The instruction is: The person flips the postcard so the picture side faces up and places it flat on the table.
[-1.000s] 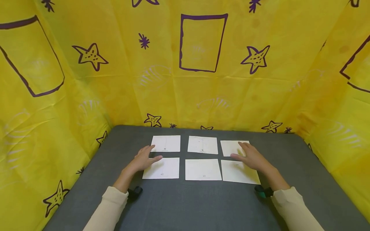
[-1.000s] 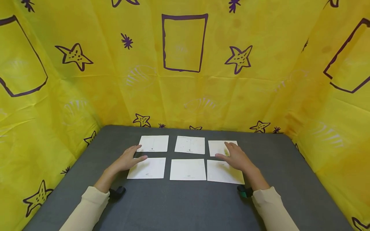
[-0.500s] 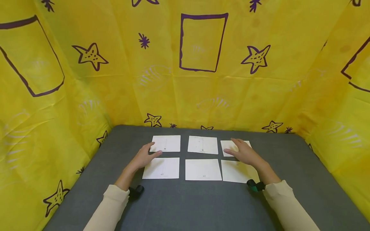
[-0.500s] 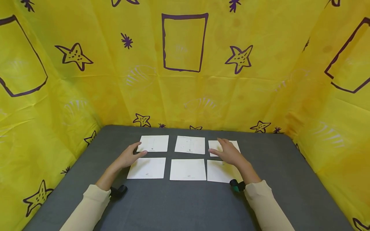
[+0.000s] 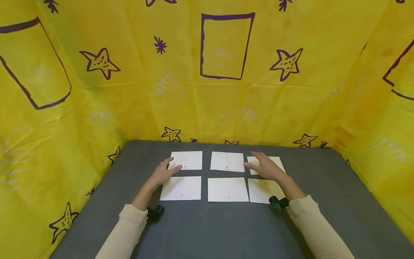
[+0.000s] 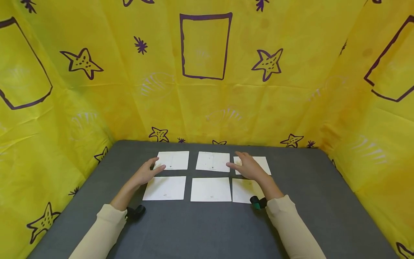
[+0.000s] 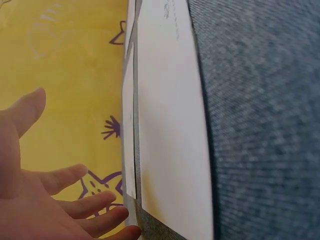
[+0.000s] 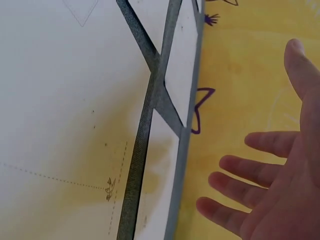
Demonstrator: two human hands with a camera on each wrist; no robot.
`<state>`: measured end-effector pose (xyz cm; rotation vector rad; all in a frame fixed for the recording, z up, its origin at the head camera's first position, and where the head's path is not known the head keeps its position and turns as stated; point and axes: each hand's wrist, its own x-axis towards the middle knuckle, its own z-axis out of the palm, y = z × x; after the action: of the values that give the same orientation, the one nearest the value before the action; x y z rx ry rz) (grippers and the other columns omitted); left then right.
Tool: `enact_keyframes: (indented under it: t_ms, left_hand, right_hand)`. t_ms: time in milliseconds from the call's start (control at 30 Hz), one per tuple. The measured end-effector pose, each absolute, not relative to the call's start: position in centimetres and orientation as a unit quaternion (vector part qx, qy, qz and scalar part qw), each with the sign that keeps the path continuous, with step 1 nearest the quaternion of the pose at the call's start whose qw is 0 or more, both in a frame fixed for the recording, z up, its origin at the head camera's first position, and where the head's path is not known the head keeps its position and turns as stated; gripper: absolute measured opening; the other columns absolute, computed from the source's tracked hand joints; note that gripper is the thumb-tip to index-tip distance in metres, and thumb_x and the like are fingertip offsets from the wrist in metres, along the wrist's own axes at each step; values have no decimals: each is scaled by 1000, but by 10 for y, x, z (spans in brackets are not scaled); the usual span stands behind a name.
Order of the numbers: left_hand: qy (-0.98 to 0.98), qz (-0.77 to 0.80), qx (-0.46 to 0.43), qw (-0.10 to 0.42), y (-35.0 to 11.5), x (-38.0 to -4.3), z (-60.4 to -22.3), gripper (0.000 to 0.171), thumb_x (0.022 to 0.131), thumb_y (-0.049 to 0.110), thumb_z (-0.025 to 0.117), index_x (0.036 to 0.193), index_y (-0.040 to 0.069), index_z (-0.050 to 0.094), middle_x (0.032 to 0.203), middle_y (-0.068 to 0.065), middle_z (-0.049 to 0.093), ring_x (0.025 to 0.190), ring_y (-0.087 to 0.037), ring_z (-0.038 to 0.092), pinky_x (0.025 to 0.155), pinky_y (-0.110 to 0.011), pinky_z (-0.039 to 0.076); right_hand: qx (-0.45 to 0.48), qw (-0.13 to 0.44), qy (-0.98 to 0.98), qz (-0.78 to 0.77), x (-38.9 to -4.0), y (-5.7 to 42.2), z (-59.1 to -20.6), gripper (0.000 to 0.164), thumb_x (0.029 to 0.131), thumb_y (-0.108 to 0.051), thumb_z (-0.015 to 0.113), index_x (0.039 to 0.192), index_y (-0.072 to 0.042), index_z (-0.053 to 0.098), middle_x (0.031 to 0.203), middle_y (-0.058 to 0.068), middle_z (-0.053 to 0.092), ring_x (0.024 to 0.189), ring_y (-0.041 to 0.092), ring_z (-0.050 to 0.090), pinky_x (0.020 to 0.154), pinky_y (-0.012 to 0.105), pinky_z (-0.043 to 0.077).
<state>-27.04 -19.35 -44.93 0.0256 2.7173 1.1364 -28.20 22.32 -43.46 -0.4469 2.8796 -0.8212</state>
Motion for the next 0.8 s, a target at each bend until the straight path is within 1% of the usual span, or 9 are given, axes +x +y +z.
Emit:
enact_keyframes:
  t_ms: [133,333,533,800]
  left_hand:
    - [914,392,6,99,-191,-273,-448,80,94,52,56,151,3,27,156,-29,24,143,-47,24,114,-64,26]
    - [907,410,2,99,-191,-276,-450,79,95,49,56,151,1,26,156,-28,24,143,-47,25,114,-62,27]
    - [907,411,-14,93,-191,-279,-451,79,95,49,55,151,1,25,157,-27,24,143,-46,26,114,-61,28]
    - [908,407,-27,97,-187,-283,-445,79,95,49,55,151,2,25,157,-26,24,143,-45,27,114,-60,29]
  right_hand:
    - [-145,68,946,-281,-285,221,-435,88,93,-59,53,151,2,27,153,31,29,141,50,27,110,67,27]
    - [-144,82,942,-292,-288,214,-437,89,92,-61,52,151,1,27,154,29,28,142,49,26,110,67,27]
    - [-143,88,939,-301,-292,204,-437,89,91,-61,53,151,-1,28,154,28,30,143,48,25,112,66,26]
    - [-165,86,935,-303,-302,187,-439,85,93,-59,53,150,1,32,152,26,35,142,46,29,112,63,28]
